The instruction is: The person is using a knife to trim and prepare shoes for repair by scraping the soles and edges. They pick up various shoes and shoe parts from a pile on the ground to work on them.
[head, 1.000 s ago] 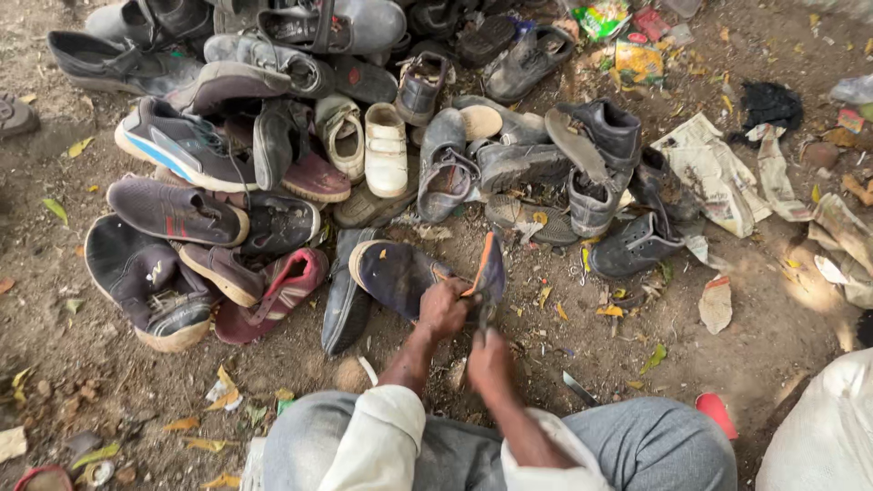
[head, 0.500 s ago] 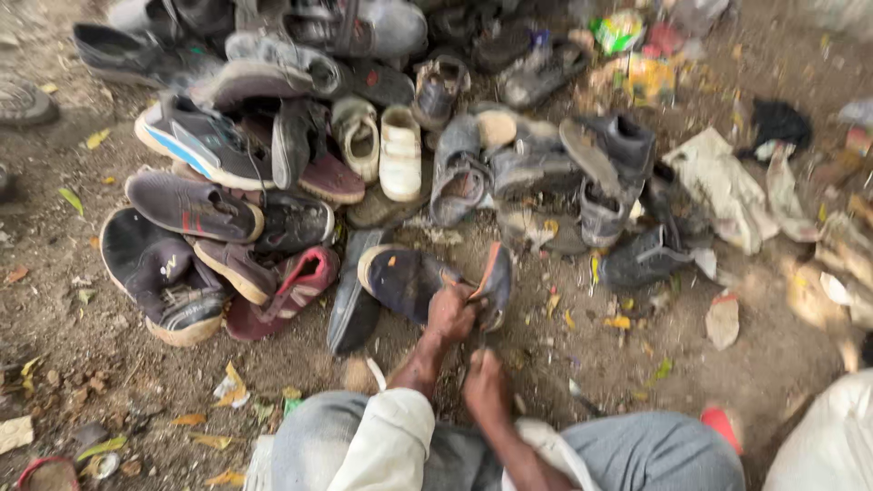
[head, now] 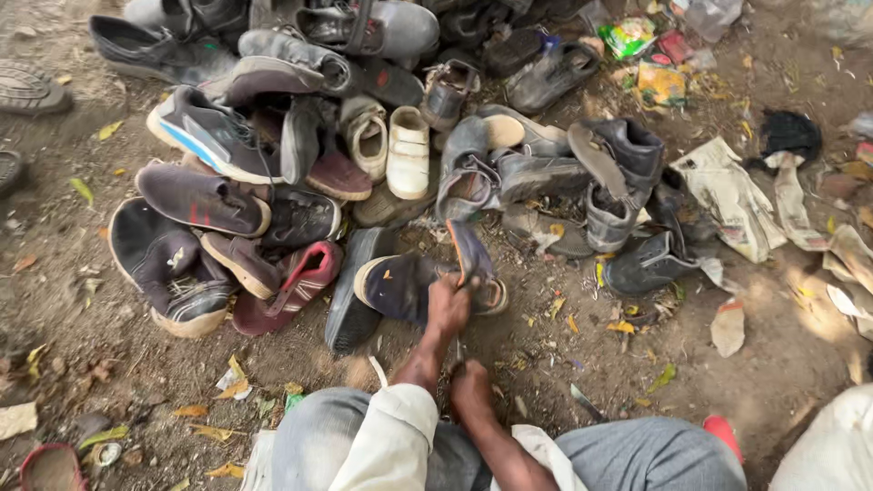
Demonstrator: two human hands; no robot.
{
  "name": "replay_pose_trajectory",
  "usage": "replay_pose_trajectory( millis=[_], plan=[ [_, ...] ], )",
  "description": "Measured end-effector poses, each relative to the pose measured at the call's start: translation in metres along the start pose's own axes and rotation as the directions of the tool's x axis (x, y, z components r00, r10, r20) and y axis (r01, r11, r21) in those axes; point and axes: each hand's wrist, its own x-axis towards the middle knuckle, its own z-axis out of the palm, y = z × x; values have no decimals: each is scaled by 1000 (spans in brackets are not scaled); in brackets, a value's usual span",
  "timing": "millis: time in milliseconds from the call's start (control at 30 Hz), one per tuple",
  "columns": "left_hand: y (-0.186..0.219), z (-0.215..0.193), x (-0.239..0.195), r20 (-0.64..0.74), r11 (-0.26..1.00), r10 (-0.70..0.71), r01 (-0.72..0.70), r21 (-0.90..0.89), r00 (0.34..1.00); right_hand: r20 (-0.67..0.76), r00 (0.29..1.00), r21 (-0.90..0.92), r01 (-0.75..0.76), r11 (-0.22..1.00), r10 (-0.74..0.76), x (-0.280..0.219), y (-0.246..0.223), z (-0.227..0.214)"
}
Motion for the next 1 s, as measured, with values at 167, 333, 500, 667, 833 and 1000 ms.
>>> replay_pose_trajectory(
  millis=[167, 333, 500, 667, 833, 1000],
  plan=[
    [-12, -8, 0, -31, 993, 113, -112, 38, 993, 116, 986, 153, -134, 979, 117, 4, -20, -32],
    [-6, 17, -11, -106, 999, -46, 44, -22, 993, 25, 958, 99, -286, 953, 285, 28, -24, -74],
    [4, 30, -14, -167, 995, -18, 2, -99, 986, -51, 998, -169, -50, 984, 42, 84, -5, -64],
    [-8, 29, -1, -76, 978, -85, 68, -199, 993, 152, 951, -95, -255, 962, 267, 108, -4, -63],
    [-24, 34, 4, -73, 819, -104, 44, -573, 992, 44, 989, -56, -138, 989, 140, 63, -16, -57],
    [-21, 32, 6, -77, 858, -8, -33, -513, 997, -55, 997, -55, -50, 997, 47, 55, -16, -55]
  ],
)
